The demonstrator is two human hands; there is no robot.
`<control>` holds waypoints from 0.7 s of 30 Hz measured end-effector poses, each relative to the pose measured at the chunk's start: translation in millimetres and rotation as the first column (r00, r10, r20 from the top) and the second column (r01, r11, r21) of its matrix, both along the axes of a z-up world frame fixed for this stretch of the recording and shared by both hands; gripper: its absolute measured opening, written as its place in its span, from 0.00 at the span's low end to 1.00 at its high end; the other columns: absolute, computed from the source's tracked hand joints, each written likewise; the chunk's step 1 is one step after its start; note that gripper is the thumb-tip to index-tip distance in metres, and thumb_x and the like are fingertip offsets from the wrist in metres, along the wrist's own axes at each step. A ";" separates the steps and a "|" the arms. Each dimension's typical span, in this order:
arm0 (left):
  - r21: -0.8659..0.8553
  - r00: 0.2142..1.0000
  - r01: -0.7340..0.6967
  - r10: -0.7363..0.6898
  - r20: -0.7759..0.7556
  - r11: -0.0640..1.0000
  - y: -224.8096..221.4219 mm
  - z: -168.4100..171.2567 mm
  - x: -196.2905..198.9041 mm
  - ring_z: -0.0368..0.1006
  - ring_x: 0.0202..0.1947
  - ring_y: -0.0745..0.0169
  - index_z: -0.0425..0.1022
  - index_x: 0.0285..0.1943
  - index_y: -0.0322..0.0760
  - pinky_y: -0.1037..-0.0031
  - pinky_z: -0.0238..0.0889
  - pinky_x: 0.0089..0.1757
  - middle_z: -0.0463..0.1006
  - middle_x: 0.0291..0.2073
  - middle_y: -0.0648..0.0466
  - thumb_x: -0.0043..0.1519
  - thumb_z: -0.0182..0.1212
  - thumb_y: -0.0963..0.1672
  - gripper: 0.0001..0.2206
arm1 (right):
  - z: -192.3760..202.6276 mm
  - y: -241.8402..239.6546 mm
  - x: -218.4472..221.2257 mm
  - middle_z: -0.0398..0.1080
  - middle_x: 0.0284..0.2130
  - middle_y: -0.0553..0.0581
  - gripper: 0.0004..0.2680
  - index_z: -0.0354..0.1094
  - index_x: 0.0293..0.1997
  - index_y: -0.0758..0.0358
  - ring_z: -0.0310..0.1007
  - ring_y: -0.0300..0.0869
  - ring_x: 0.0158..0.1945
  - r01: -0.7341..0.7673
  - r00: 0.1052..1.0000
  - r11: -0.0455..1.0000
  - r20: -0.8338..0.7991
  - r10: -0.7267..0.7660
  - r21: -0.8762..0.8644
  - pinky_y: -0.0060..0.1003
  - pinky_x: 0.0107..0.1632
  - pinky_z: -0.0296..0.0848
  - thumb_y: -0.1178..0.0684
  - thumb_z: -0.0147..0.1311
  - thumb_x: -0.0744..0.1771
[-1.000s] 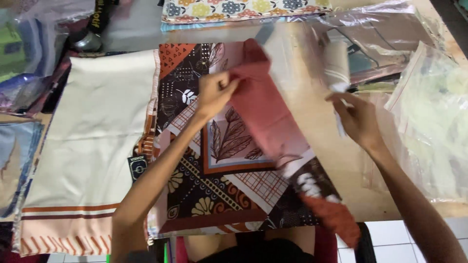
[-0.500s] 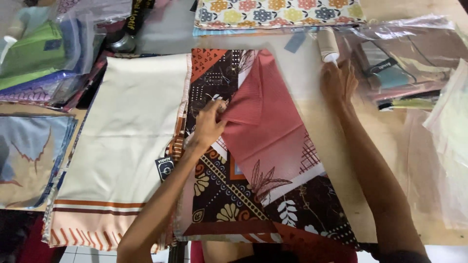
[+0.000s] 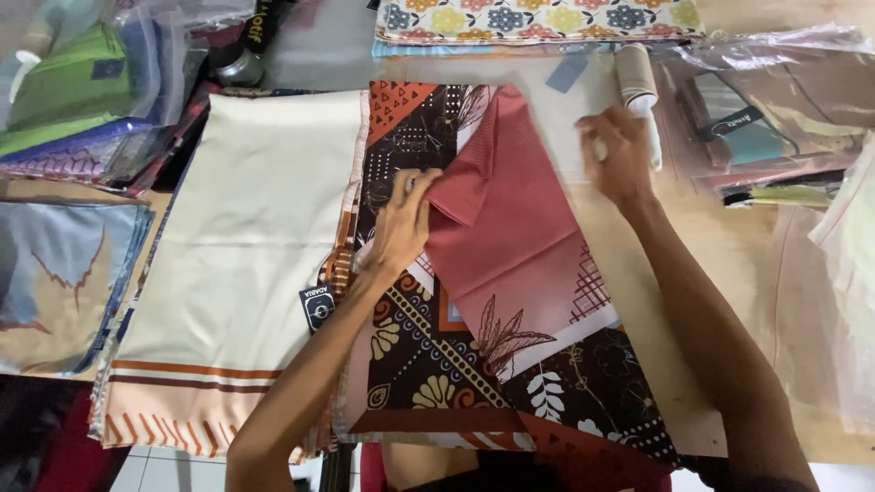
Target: Cleaning a scarf with a lint roller and folding it on a table.
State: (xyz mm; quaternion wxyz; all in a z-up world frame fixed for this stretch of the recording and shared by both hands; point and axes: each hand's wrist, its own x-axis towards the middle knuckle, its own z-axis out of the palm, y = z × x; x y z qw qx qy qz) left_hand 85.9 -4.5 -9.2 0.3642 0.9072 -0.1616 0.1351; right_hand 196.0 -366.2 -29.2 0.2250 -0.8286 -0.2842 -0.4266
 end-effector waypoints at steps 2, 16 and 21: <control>0.050 0.998 0.061 -0.061 -0.006 0.997 0.2 11.5 -8.9 0.76 0.53 0.34 0.70 0.65 0.49 0.46 0.73 0.51 0.66 0.60 0.53 0.67 0.48 0.37 0.19 | 19.3 41.1 -22.0 0.72 0.30 0.57 0.06 0.76 0.42 0.58 0.75 0.51 0.31 -0.151 0.978 0.987 -0.135 0.157 0.059 0.41 0.35 0.71 0.64 0.62 0.64; -0.106 0.983 0.107 -0.089 0.162 0.989 2.6 -38.8 16.3 0.80 0.41 0.39 0.73 0.39 0.38 0.59 0.75 0.39 0.75 0.32 0.49 0.67 0.58 0.40 0.04 | 51.7 120.6 -85.3 0.77 0.46 0.61 0.22 0.53 0.63 0.46 0.77 0.63 0.50 -0.262 0.565 0.926 -0.821 -0.083 -0.273 0.62 0.52 0.73 0.38 0.58 0.65; -0.181 0.983 0.100 -0.069 0.169 0.978 3.7 -45.6 20.2 0.80 0.35 0.44 0.74 0.38 0.39 0.63 0.73 0.33 0.76 0.28 0.48 0.67 0.59 0.41 0.04 | 38.3 118.7 -79.4 0.77 0.44 0.66 0.14 0.61 0.57 0.49 0.81 0.57 0.34 -0.225 0.627 0.971 -0.775 0.078 -0.085 0.56 0.39 0.76 0.47 0.57 0.67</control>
